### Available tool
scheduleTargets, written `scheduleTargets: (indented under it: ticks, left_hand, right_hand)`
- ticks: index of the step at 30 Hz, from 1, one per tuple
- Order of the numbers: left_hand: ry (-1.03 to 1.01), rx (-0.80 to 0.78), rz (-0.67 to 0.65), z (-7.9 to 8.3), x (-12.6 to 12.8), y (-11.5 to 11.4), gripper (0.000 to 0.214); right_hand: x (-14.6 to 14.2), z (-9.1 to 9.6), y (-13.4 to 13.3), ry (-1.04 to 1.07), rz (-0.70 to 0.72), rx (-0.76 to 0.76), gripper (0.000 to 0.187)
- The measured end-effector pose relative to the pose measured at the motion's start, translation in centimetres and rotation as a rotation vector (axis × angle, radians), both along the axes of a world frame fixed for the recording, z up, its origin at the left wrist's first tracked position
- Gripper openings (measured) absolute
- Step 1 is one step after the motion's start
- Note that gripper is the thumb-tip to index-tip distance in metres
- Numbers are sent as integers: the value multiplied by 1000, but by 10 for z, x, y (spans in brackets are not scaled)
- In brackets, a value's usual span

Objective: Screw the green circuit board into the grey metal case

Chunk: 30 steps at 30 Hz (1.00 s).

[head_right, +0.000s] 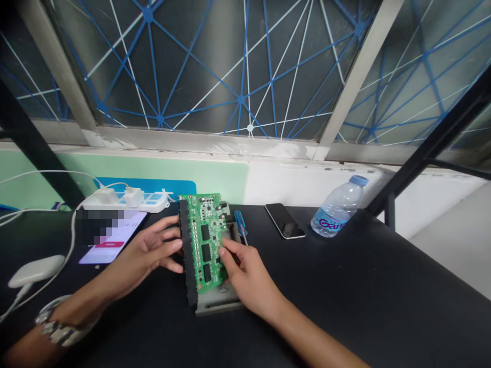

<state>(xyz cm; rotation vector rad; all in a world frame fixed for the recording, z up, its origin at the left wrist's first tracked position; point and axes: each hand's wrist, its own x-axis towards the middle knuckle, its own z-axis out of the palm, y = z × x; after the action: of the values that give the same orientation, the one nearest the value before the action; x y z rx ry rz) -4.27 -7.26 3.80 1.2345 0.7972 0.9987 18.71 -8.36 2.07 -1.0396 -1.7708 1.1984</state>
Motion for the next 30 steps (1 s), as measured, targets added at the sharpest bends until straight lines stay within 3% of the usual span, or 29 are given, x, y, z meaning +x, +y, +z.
scheduleTargets:
  ticks: [5, 10, 12, 15, 22, 27, 30]
  left_hand:
    - [-37, 77, 5, -11, 16, -6, 47]
    - [-126, 34, -51, -19, 25, -11, 59]
    - [-150, 29, -61, -20, 26, -12, 68]
    - [-127, 9, -55, -21, 27, -12, 75]
    - [-74, 33, 91, -21, 22, -6, 57]
    - [2, 41, 234, -18, 11, 4, 49]
    - [-5, 56, 253, -20, 8, 7, 44]
  right_hand:
    - [-6, 4, -8, -49, 24, 16, 38]
    - [-3, 15, -17, 57, 107, -155, 52]
    - [-3, 19, -19, 90, 200, -152, 51]
    - [-5, 22, -20, 82, 279, -164, 66]
    - [0, 23, -12, 34, 194, -130, 33]
    - [8, 15, 0, 65, 99, -230, 41]
    - [11, 13, 4, 75, 77, -200, 41]
